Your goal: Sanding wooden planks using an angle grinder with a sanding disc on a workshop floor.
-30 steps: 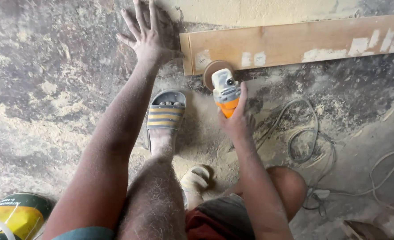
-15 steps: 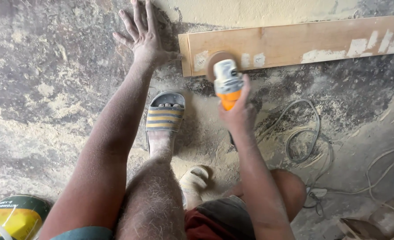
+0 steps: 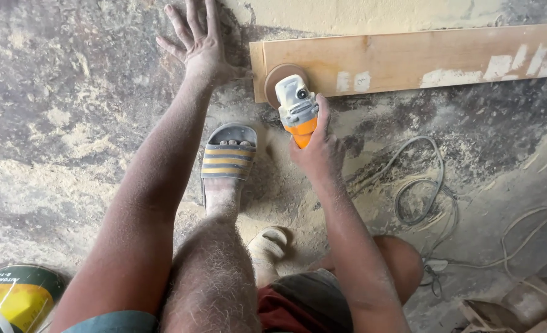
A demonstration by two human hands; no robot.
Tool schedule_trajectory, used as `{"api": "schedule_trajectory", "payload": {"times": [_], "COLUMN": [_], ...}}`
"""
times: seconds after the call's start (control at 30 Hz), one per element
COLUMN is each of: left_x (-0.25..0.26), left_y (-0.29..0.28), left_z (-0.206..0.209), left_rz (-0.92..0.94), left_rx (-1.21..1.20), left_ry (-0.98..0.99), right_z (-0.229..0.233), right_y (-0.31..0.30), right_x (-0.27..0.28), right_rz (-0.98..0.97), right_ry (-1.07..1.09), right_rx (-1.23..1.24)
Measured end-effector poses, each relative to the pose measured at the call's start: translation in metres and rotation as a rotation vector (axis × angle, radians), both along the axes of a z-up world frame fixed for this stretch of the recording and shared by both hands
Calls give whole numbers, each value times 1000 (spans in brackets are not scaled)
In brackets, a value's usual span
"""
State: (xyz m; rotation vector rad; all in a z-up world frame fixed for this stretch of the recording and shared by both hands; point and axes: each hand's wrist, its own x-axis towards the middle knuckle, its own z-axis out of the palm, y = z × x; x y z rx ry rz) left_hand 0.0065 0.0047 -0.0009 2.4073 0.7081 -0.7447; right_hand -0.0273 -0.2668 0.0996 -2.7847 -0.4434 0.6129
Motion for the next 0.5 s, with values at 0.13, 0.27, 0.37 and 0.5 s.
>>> {"api": "schedule_trajectory", "payload": {"times": [0.13, 0.27, 0.37, 0.5], "left_x": [0, -2, -1, -1], "left_y": [-1, -1, -2, 0], "left_z": [1, -1, 1, 0], "left_rz": [2, 9, 29, 20], "left_rx": [-6, -16, -2, -13], "left_ry": [-16, -8, -71, -24], "right_z": [0, -5, -3, -6], "right_y": [6, -1, 2, 6], "right_x": [8, 14, 18, 24], "right_rz": [-103, -83, -62, -46], "right_ry": [81, 17, 4, -7], "right_rx": [42, -5, -59, -13]}}
